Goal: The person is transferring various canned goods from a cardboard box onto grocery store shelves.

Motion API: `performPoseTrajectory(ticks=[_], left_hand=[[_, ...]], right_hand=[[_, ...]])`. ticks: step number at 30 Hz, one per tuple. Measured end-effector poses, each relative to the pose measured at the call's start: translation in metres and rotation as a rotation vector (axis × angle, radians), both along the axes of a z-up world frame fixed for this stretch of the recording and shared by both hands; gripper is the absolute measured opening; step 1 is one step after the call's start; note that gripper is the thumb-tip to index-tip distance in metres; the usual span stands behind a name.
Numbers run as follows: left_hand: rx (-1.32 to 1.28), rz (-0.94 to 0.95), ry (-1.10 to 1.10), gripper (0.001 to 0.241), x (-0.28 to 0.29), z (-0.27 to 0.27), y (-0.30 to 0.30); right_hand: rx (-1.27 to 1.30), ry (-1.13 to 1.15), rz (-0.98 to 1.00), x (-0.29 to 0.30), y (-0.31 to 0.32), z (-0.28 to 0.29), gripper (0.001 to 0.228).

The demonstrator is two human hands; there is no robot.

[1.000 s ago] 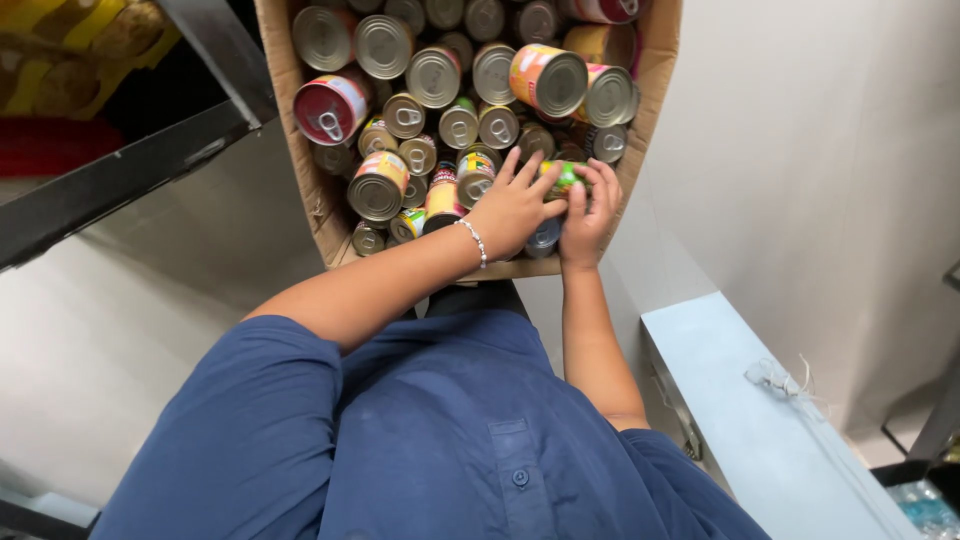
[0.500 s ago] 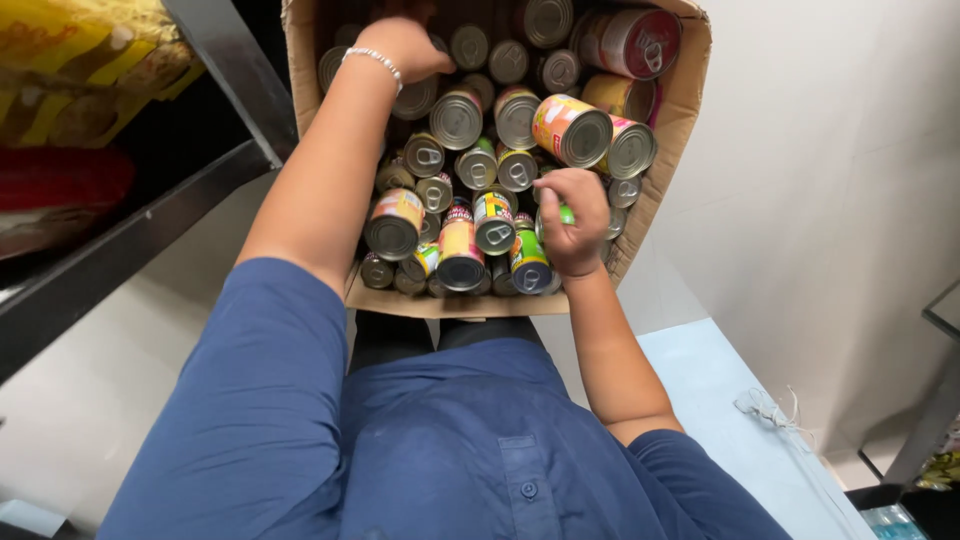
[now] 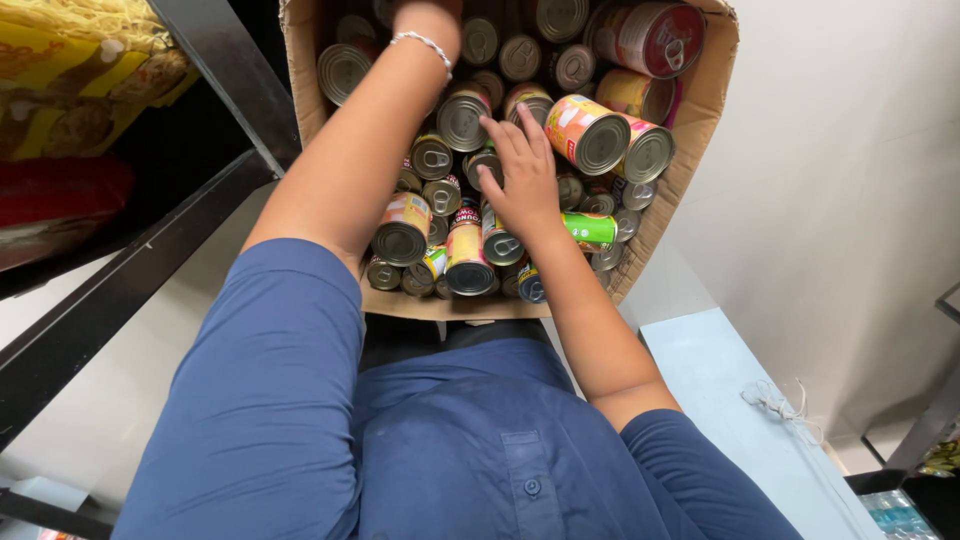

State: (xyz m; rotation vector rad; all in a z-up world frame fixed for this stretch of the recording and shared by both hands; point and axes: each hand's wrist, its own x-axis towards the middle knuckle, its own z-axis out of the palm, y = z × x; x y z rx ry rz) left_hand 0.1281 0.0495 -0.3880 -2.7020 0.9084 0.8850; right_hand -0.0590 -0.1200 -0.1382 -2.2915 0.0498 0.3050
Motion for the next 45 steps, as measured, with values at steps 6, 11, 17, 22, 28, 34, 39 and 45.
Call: performPoseTrajectory(ticks=[6, 11, 17, 22, 28, 34, 39, 45], left_hand=[[-0.26, 0.056, 0.044, 0.02, 0.019, 0.034, 0.016], [-0.261, 0.051, -0.063, 0.018, 0.006, 0.013, 0.032], [-0.3, 0.012, -0.179, 0.016, -0.006, 0.122, -0.013], [-0.701, -0.16, -0.501, 0.057, -0.024, 0.159, -0.037], [-0.33, 0.095, 0.167, 0.027, -0.042, 0.123, -0.039], [-0.621, 0.011, -0.012, 0.038, -0.039, 0.174, -0.044], [-0.435, 0.001, -0.251, 0.051, -0.042, 0.144, -0.033], [-0.468, 0.046, -0.108, 0.056, -0.04, 0.132, -0.028]], right_hand=[[0.063, 0.034, -0.025, -0.004, -0.004, -0.004, 0.056], [0.083, 0.055, -0.014, -0.006, -0.008, -0.003, 0.053], [0.269, 0.194, -0.036, -0.006, -0.034, 0.034, 0.035], [0.313, -0.114, -0.264, 0.023, -0.068, 0.078, 0.015], [-0.101, -0.252, -0.192, 0.008, -0.075, 0.024, 0.027], [-0.138, -0.251, -0.29, -0.014, -0.063, 0.009, 0.02], [-0.187, -0.313, -0.307, -0.011, -0.063, 0.009, 0.018], [-0.185, -0.323, -0.297, -0.01, -0.061, 0.009, 0.017]])
